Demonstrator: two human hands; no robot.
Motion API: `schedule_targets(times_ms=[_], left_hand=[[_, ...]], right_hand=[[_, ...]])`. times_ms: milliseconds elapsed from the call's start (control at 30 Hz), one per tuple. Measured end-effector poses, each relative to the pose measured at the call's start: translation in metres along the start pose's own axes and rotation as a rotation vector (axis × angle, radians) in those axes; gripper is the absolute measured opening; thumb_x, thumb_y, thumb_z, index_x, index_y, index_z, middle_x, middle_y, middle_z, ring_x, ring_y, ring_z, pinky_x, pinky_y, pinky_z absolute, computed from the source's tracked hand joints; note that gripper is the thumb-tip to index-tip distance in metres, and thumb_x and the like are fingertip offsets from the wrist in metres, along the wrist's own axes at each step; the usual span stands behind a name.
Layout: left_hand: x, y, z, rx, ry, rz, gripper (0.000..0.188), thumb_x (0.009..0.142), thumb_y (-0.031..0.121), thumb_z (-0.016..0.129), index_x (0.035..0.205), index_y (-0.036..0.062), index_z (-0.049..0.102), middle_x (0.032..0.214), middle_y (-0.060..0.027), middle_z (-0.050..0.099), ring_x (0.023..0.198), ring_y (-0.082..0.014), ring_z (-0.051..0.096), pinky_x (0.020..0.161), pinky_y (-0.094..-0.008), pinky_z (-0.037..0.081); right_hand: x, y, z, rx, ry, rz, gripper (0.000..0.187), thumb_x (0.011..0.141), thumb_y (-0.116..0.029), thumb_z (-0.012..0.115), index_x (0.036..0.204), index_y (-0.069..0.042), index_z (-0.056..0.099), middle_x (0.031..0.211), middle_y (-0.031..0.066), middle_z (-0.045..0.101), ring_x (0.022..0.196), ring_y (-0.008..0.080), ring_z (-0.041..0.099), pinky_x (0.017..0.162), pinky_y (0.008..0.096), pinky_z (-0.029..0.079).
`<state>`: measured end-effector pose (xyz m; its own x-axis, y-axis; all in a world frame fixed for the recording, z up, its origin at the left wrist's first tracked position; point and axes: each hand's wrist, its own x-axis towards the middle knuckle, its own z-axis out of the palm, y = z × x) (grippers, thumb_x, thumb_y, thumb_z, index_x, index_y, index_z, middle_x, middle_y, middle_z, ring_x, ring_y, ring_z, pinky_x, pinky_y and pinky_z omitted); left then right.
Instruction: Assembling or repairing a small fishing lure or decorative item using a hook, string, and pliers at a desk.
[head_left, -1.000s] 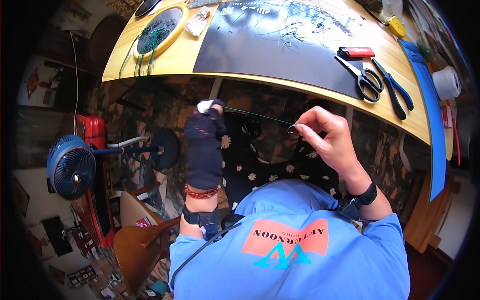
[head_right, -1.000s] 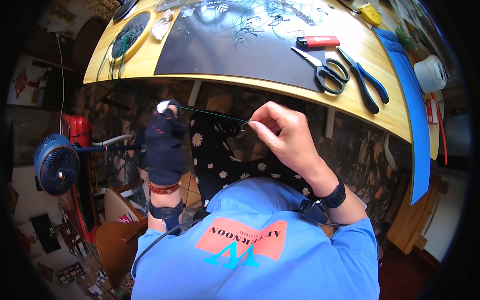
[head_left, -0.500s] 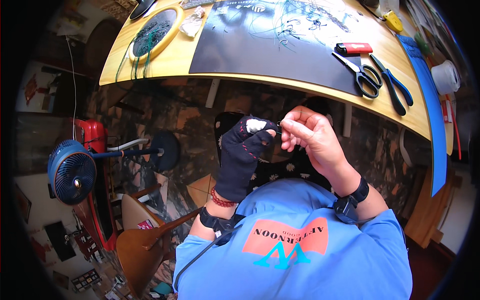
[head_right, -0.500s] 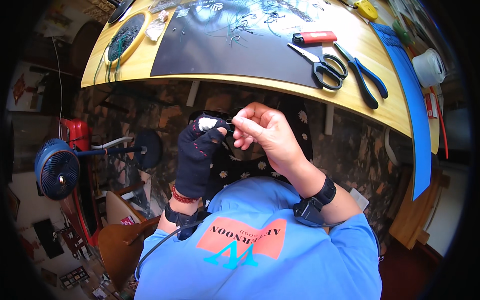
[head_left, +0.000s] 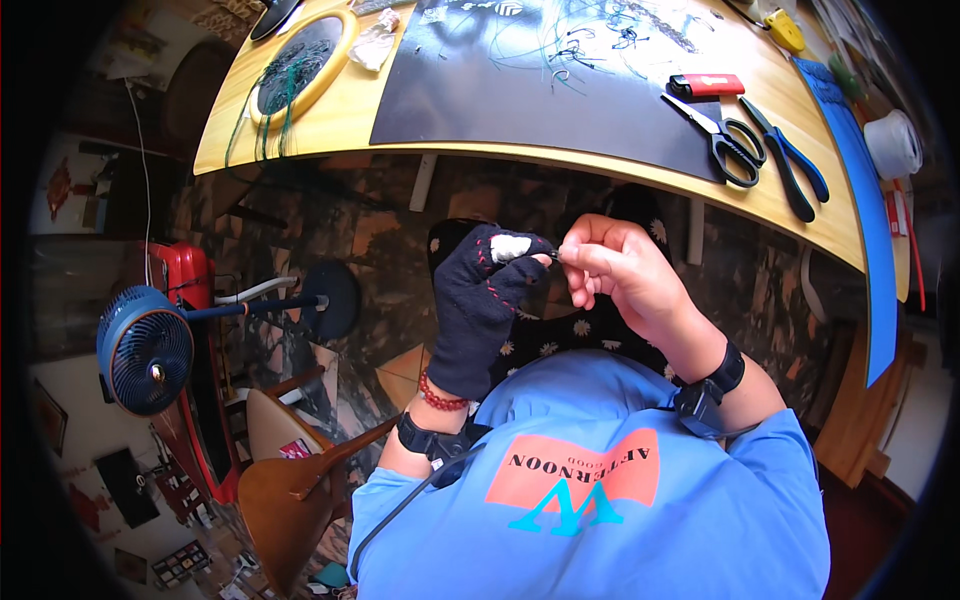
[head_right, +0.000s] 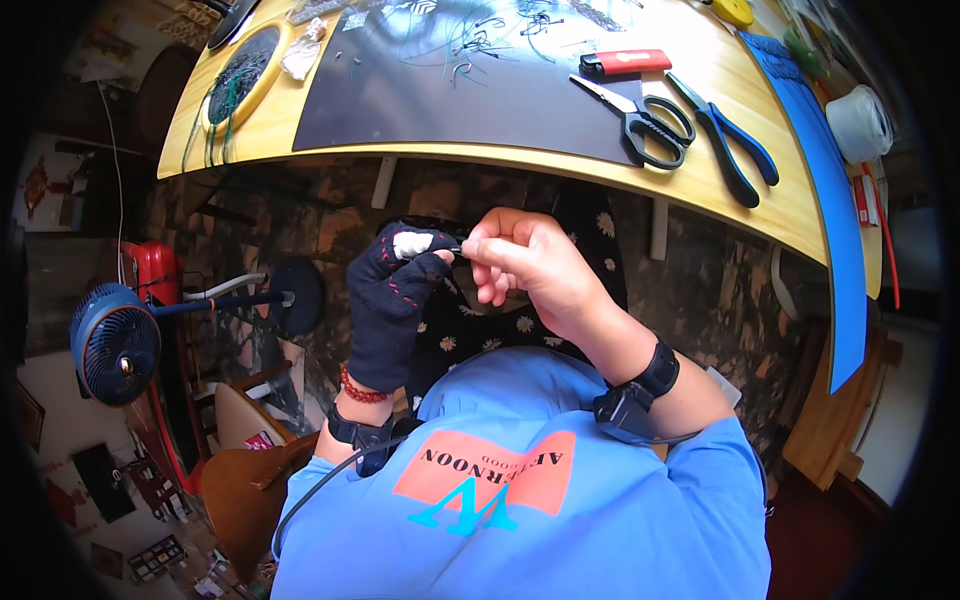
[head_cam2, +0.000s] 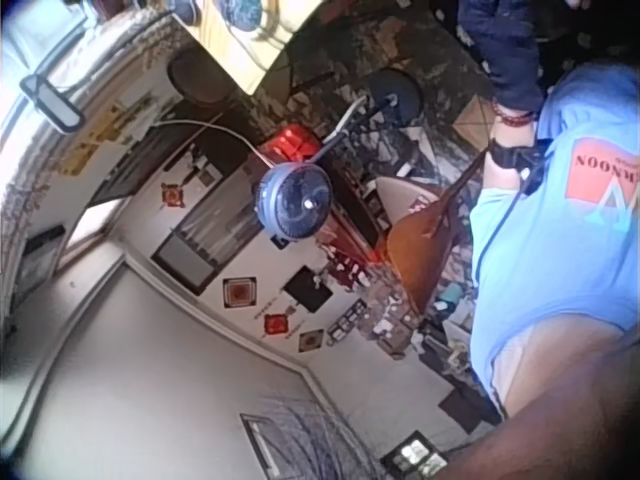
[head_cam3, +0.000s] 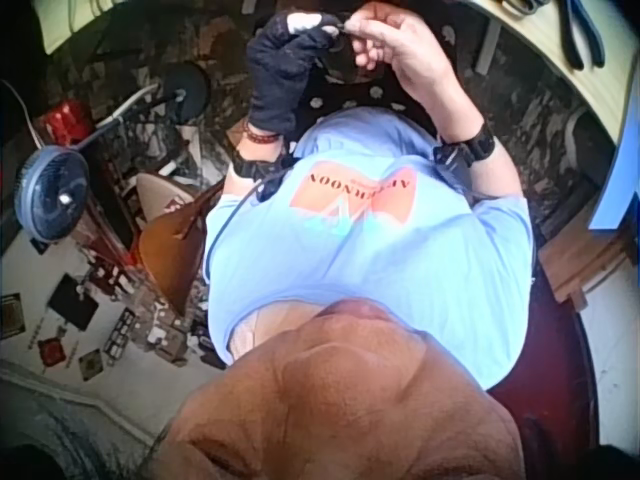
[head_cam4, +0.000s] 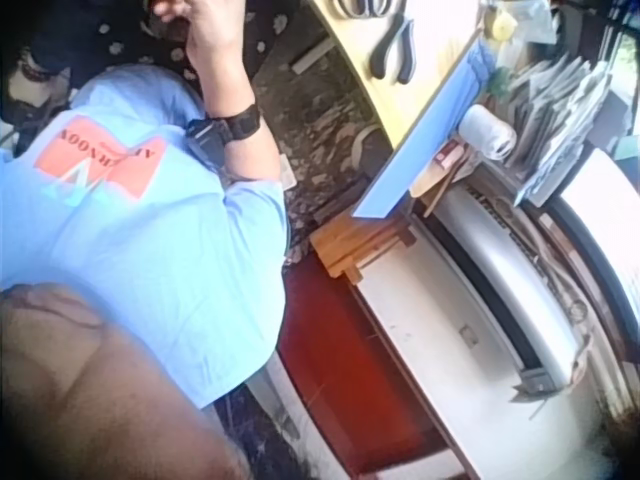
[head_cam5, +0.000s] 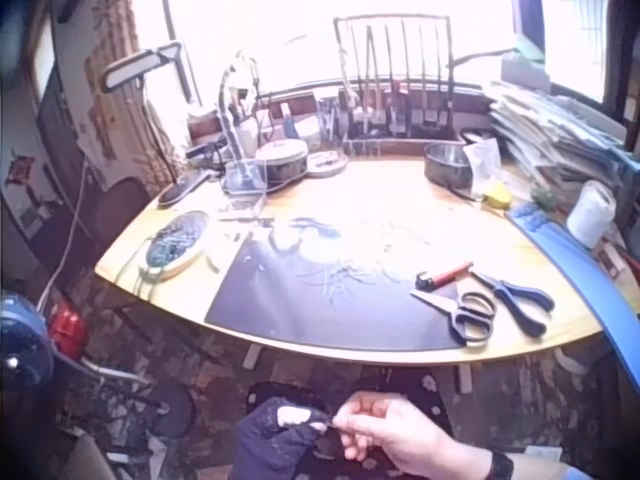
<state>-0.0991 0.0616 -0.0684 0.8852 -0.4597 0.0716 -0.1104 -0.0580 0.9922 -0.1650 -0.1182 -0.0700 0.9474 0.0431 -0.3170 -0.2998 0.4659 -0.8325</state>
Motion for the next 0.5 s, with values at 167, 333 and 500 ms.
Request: schedule_targets(times_ms=[167,333,500], left_hand=[[0.0020,-0.0027,-0.0002,0.024,-0.008,0.007,0.011,0.084,0.002,0.074,0.094,0.0039,0.074,0.087,-0.0017,0.066,0.081,-0.0098,0.062,0.071,-0.0253,0.049],[0.0025,-0.0051,-0.0017,0.039,-0.016,0.049,0.010,0.084,0.001,0.074,0.094,0.0033,0.074,0.087,-0.0023,0.066,0.081,-0.0108,0.062,0.072,-0.0251,0.049],[0.0041,-0.0073,-0.0035,0.034,-0.048,0.049,0.010,0.084,0.002,0.074,0.094,0.0033,0.073,0.086,-0.0027,0.066,0.080,-0.0115,0.062,0.072,-0.0255,0.049]], right_hand=[[0.0014,0.0019,-0.0006,0.072,-0.003,0.032,0.017,0.091,-0.022,0.067,0.092,-0.005,0.062,0.070,0.0015,0.061,0.059,0.0094,0.061,0.054,0.0219,0.048],[0.0029,-0.0019,0.0002,0.052,-0.033,0.078,0.016,0.090,-0.021,0.066,0.090,-0.005,0.062,0.070,0.0012,0.061,0.057,0.0093,0.060,0.052,0.0221,0.046],[0.0064,-0.0010,-0.0042,0.072,-0.062,0.125,0.016,0.089,-0.021,0.065,0.088,-0.006,0.062,0.070,0.0011,0.060,0.056,0.0093,0.060,0.051,0.0222,0.045]])
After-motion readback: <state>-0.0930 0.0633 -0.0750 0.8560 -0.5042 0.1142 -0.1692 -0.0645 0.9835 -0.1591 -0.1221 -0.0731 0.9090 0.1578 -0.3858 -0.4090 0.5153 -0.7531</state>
